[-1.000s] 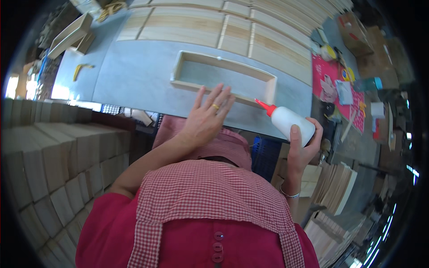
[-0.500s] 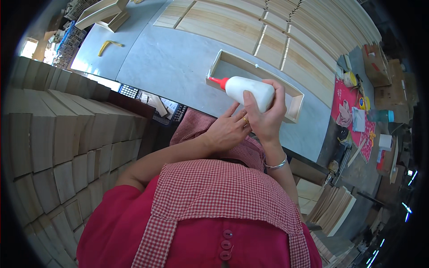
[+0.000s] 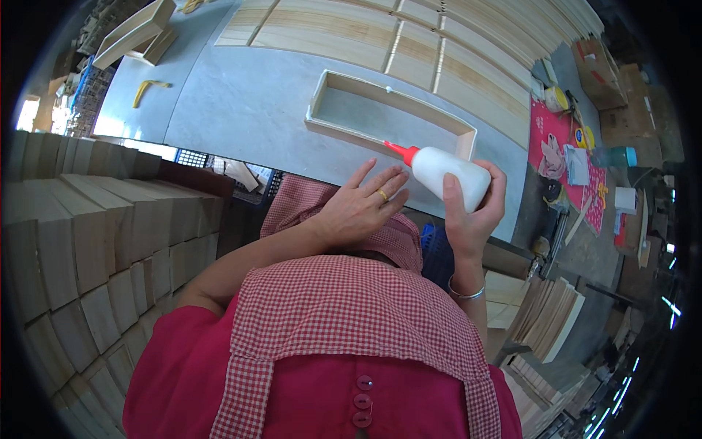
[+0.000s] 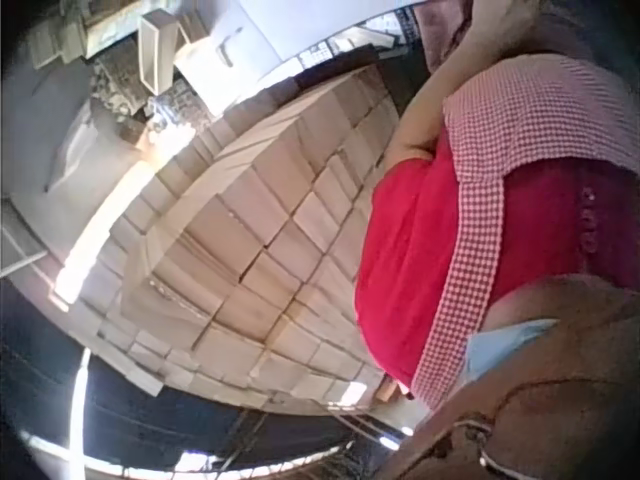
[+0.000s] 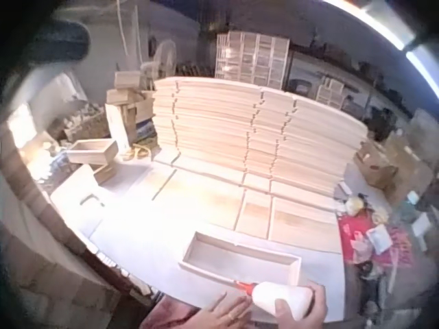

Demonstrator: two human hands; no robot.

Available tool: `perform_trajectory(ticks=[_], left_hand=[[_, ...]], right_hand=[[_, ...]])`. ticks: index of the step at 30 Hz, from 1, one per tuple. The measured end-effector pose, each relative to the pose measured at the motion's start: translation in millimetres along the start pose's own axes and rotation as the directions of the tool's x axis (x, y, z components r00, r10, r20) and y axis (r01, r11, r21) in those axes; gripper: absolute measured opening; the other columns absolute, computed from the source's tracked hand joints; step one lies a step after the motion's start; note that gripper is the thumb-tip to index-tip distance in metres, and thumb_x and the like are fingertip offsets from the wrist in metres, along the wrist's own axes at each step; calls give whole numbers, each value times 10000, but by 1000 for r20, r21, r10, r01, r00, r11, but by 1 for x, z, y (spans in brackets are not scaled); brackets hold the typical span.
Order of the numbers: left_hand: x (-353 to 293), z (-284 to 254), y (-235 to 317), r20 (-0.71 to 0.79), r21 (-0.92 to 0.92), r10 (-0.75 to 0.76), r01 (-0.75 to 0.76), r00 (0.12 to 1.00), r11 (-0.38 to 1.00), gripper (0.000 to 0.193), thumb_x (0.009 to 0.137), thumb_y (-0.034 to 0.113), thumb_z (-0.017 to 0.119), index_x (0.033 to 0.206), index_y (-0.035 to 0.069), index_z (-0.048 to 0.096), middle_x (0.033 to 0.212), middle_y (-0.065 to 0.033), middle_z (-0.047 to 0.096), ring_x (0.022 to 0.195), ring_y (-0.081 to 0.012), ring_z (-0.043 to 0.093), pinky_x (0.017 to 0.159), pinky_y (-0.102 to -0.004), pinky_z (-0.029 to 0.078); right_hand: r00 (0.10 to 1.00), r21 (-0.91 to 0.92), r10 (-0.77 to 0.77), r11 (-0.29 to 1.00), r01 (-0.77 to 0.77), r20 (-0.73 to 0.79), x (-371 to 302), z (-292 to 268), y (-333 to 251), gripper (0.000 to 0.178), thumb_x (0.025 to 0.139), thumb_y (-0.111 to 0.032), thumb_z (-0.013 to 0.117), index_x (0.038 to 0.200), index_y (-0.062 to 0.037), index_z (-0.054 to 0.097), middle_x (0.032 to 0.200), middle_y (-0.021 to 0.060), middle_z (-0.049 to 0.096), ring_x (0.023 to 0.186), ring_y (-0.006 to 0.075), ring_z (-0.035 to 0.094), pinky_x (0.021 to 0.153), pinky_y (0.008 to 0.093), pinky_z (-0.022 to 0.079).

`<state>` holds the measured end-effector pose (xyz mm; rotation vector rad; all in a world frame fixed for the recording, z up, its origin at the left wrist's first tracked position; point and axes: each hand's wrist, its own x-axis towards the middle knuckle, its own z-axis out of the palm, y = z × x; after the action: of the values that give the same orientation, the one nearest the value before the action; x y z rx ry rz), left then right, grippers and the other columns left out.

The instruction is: The person assembles small wooden boxes by applying glue to the edges of a rectangular frame and attaching a wooden panel to the bottom. They use a pneumatic nail gun to secure the pieces together. The process is repeated for multiple units, with finished boxes being stacked on a nearby pile.

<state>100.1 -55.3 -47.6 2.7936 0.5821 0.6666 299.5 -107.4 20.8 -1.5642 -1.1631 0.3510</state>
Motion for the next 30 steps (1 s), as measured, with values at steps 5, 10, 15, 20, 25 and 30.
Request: perform_trajectory(ticks=[5,10,15,20,25,30], left_hand=[[1,2,1,4,-23,16,-16,1000,1000,375,878,162,624,1234,47,651,1406,-145,561,1388,-283,480,1179,-583,302],[2,6,2,-3,-46,29,-29,1000,999,362,867,139,638,1215,43,655,1369,-144,582,1360,-286,504,1177,-568,318],[6,4,4,12,-64,31,-30,999,997,344,872,127,646,1205,37,659,1336,-144,596,1339,-291,520,1175,-566,324],[7,6,5,17,-66,27,-26,999,998,344,862,116,670,1197,40,665,1311,-136,600,1322,-287,528,1174,-551,333],[8,6,5,3,-60,21,-21,1000,998,355,844,103,690,1193,44,665,1261,-121,603,1283,-277,544,1160,-527,357],[13,0,4,-34,-61,15,-17,999,998,361,815,92,710,1171,48,674,1175,-101,614,1192,-279,578,1104,-513,407]], right_hand=[[996,-68,54,996,-59,-67,-9,-38,5,494,848,-206,816,1208,2,549,1087,108,602,967,185,606,825,326,517],[991,-173,30,984,-52,-128,-17,-68,10,500,851,-203,815,1221,5,551,1112,106,590,990,187,592,860,329,504],[979,-193,58,976,-97,-197,-21,-91,15,495,854,-202,813,1223,2,553,1118,94,586,997,181,585,874,328,499],[970,-231,64,966,-120,-235,-23,-103,17,495,857,-210,816,1221,2,557,1120,90,585,998,175,583,878,331,498],[966,-239,20,967,-84,-259,-19,-103,24,440,902,-227,775,1218,1,571,1111,96,604,977,171,603,835,316,512],[924,-63,144,982,-177,-354,-11,-95,54,457,908,-241,773,1221,2,545,1114,101,592,963,172,604,746,306,523]])
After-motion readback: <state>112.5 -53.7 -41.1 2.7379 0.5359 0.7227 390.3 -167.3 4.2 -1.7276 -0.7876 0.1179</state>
